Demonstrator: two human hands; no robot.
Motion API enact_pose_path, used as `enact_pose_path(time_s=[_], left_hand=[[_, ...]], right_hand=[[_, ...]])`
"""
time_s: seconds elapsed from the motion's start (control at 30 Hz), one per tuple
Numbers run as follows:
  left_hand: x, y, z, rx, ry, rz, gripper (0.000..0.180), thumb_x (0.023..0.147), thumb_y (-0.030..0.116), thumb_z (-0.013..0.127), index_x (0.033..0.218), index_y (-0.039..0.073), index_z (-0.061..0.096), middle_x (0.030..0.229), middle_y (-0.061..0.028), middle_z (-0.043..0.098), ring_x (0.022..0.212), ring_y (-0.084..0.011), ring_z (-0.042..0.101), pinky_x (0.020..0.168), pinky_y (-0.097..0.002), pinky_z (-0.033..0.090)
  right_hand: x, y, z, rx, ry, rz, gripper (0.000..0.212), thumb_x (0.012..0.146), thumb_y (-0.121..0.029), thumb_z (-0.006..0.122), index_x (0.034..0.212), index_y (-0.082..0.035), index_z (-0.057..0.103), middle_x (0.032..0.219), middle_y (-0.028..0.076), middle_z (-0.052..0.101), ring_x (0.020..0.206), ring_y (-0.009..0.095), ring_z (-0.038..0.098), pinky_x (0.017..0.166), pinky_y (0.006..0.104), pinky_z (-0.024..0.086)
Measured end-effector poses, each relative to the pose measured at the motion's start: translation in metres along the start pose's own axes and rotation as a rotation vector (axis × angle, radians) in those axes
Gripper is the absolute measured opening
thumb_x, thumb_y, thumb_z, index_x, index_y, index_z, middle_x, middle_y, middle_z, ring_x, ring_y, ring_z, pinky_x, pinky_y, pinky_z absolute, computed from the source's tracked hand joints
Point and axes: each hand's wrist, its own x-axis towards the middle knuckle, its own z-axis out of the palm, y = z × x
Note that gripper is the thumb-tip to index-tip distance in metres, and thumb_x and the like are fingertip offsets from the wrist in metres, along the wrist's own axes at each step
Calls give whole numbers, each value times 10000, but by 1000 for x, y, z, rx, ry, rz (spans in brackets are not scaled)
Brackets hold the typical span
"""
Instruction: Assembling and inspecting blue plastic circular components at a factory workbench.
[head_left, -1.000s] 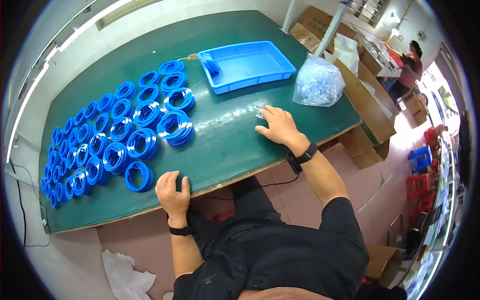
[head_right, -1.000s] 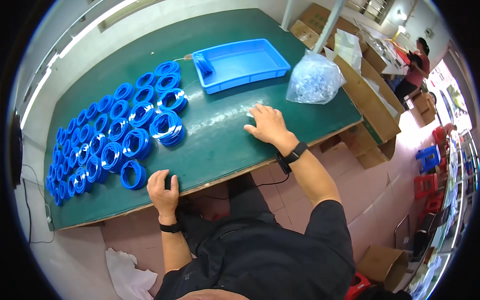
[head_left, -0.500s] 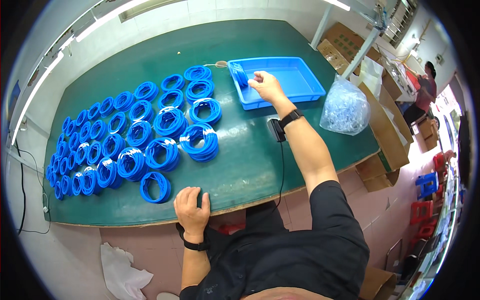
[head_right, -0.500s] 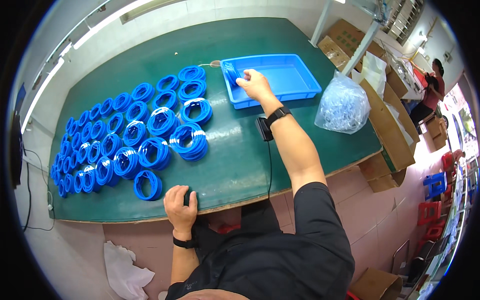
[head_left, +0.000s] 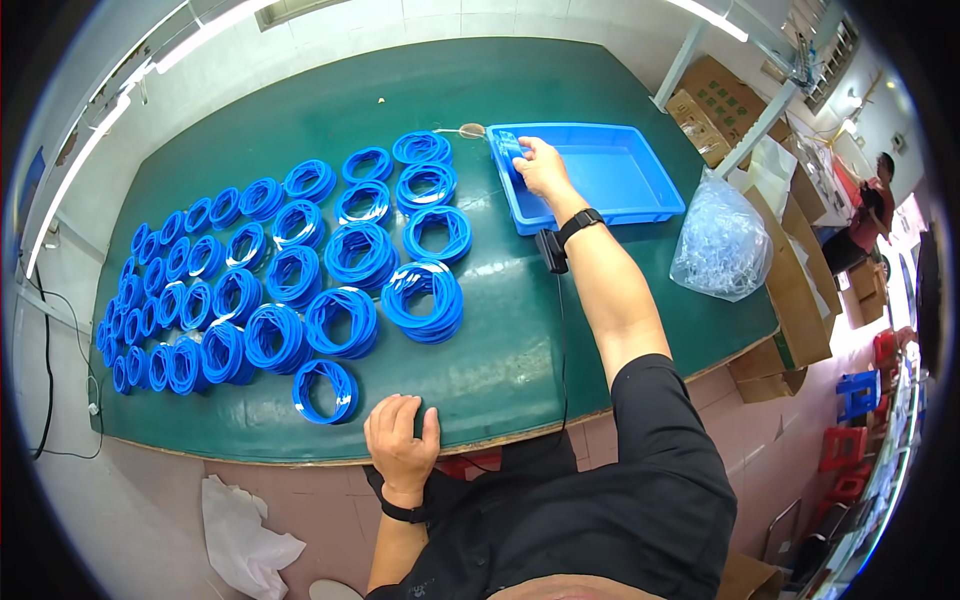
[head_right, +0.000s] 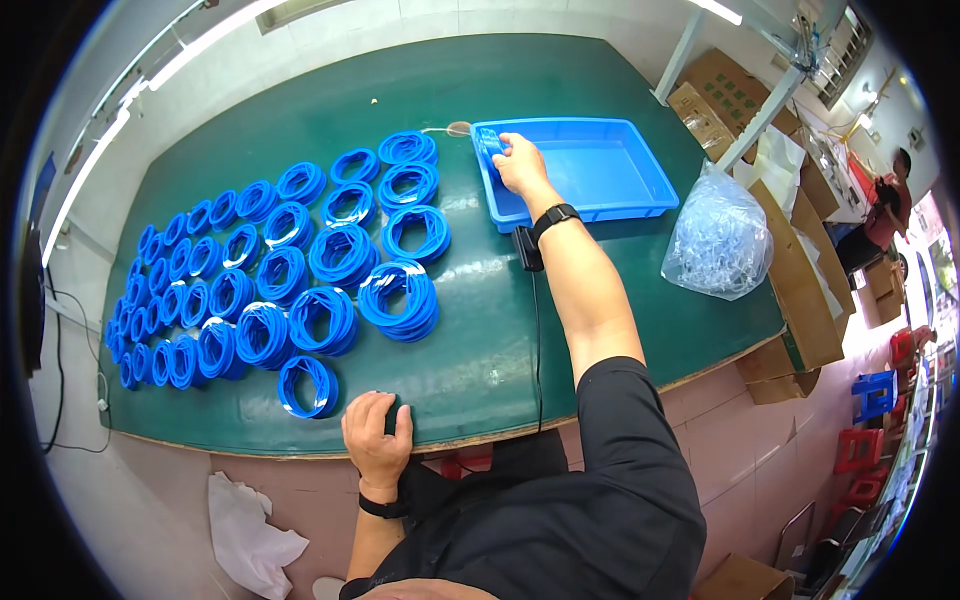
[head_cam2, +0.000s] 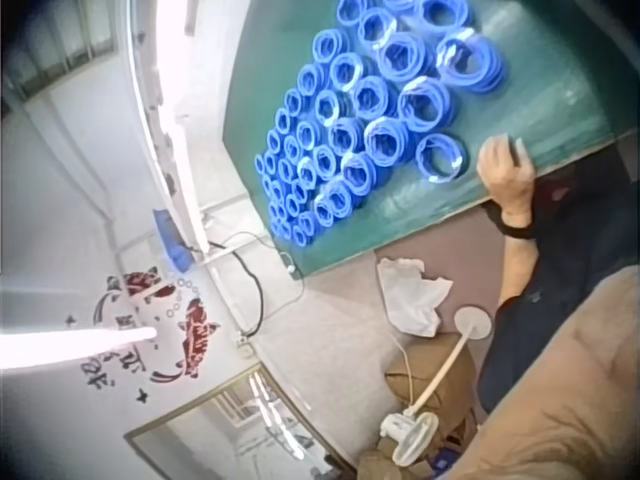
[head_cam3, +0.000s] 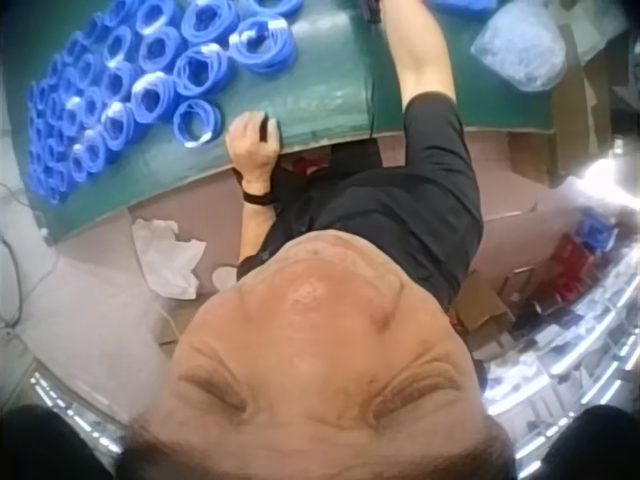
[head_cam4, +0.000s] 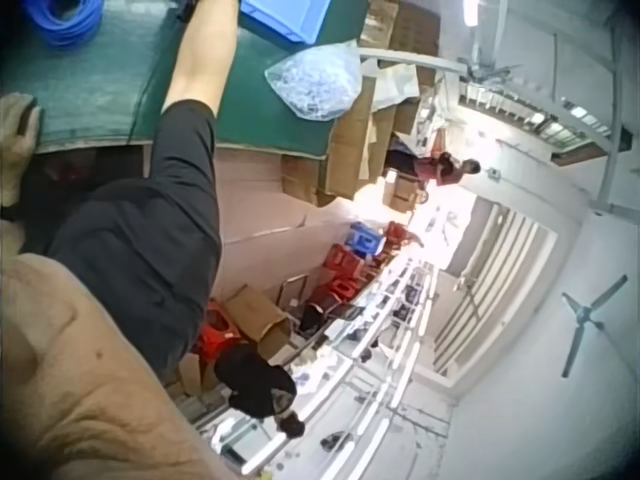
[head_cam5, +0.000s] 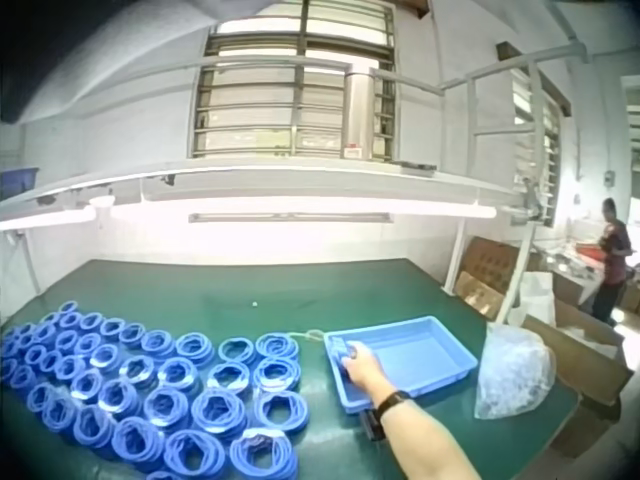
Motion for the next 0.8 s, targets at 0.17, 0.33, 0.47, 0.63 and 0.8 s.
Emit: enact_pose_path(time_s=[0.17,0.33,0.47,0.63,0.8], left_hand=[[2,1,1,1,1,5,264,824,138,841,1066,70,759,1100,-107,757,1131,-350,711,991,-468,520],[2,0,0,7,7,4,264,821,137,844,1062,70,757,1099,-104,757,1130,-344,712,992,-463,521],[1,0,0,4,6,7,261,823,136,844,1060,71,757,1095,-104,756,1125,-345,712,991,-463,522],[0,1,0,-6,19,15,252,822,135,845,1050,70,756,1086,-106,754,1116,-346,713,983,-463,524],[-3,0,-1,11,37,29,252,822,132,849,1050,75,757,1085,-107,753,1110,-344,712,967,-464,526]], right_hand=[[6,11,2,147,25,-26,547,939,-139,781,1465,-48,660,1235,175,777,1139,276,751,1003,394,584],[3,3,-4,336,100,-35,519,949,-53,758,1453,0,646,1122,142,800,1018,200,770,913,345,605],[-5,-5,-22,466,146,-24,517,984,-1,712,1481,55,584,1165,162,782,1014,200,767,904,327,605],[-42,-30,-54,614,135,-124,513,983,-6,735,1468,75,585,1149,156,781,990,168,753,875,284,594],[-139,-73,-86,546,19,-248,469,995,10,716,1453,30,616,1060,114,801,943,128,731,840,286,583]])
